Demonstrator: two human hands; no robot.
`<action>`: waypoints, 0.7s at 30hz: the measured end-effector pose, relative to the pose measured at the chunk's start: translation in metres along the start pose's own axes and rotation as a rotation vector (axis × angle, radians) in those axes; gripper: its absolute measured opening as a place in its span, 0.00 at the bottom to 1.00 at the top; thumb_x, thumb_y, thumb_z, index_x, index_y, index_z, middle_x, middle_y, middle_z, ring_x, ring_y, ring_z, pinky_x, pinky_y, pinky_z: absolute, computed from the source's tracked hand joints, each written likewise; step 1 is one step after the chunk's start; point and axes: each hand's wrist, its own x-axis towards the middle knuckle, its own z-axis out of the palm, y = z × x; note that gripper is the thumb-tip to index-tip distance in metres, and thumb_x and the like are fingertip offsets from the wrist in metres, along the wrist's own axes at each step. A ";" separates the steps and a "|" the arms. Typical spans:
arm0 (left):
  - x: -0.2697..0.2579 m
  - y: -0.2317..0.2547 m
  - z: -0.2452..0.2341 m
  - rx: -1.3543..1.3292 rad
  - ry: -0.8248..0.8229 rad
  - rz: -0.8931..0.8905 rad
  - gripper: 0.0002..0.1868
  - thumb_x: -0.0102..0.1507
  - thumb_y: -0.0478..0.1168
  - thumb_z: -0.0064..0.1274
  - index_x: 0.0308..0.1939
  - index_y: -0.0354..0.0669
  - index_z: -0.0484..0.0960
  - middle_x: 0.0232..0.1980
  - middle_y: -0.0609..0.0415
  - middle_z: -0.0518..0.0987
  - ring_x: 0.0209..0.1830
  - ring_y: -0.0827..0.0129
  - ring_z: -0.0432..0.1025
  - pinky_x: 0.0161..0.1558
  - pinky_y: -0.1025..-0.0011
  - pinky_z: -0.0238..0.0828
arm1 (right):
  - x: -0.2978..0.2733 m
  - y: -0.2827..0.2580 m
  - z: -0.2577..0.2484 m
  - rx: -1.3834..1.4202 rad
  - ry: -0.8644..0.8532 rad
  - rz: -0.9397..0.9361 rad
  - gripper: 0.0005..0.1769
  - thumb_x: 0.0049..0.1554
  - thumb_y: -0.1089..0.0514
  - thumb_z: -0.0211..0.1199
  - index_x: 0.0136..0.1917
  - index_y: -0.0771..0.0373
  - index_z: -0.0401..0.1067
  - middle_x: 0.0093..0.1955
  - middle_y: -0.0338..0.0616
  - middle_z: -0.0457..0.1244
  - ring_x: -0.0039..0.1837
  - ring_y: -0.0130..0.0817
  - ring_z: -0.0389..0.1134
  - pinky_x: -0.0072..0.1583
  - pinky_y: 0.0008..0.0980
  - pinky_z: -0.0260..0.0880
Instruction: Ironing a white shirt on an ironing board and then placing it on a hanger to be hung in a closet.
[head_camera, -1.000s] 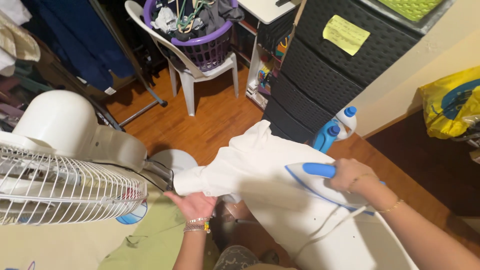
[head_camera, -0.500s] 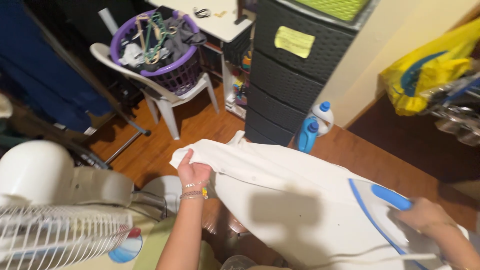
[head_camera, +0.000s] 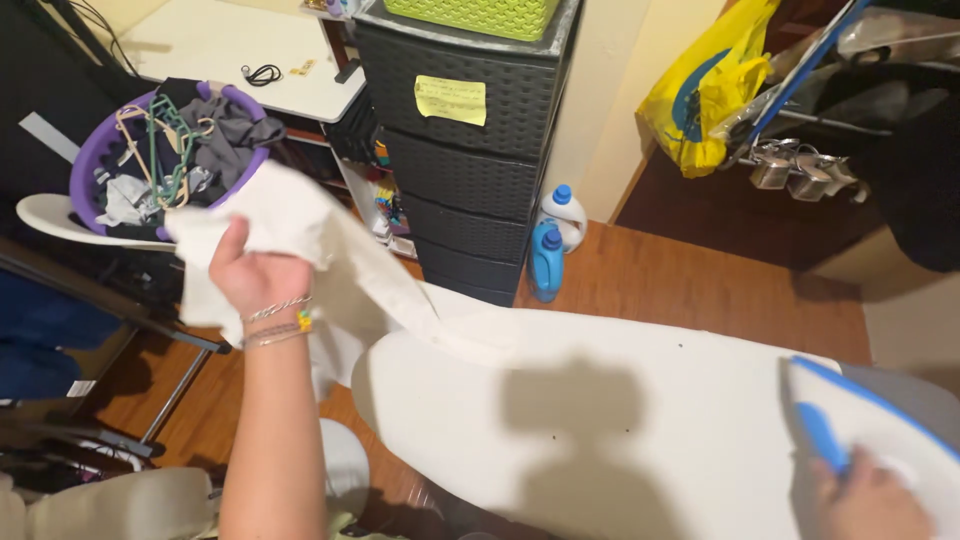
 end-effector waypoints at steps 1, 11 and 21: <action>0.001 -0.009 0.023 0.003 -0.001 -0.005 0.25 0.65 0.39 0.46 0.66 0.33 0.71 0.68 0.45 0.76 0.72 0.52 0.69 0.79 0.51 0.58 | -0.020 -0.016 -0.003 0.001 -0.005 0.004 0.38 0.54 0.37 0.72 0.71 0.58 0.73 0.45 0.58 0.69 0.46 0.52 0.74 0.51 0.53 0.74; 0.035 -0.050 0.124 0.584 -0.433 -0.382 0.13 0.69 0.33 0.52 0.56 0.32 0.79 0.53 0.50 0.82 0.54 0.64 0.77 0.59 0.62 0.74 | -0.028 0.004 0.090 0.449 0.179 -0.109 0.22 0.47 0.51 0.69 0.52 0.66 0.74 0.55 0.61 0.68 0.62 0.54 0.71 0.71 0.45 0.68; 0.029 -0.105 0.172 0.249 -0.643 -0.608 0.15 0.71 0.34 0.48 0.59 0.27 0.79 0.57 0.44 0.82 0.57 0.59 0.78 0.65 0.60 0.74 | 0.018 -0.237 -0.170 1.272 -0.545 -0.164 0.47 0.46 0.43 0.73 0.76 0.52 0.61 0.68 0.39 0.66 0.67 0.35 0.67 0.62 0.39 0.71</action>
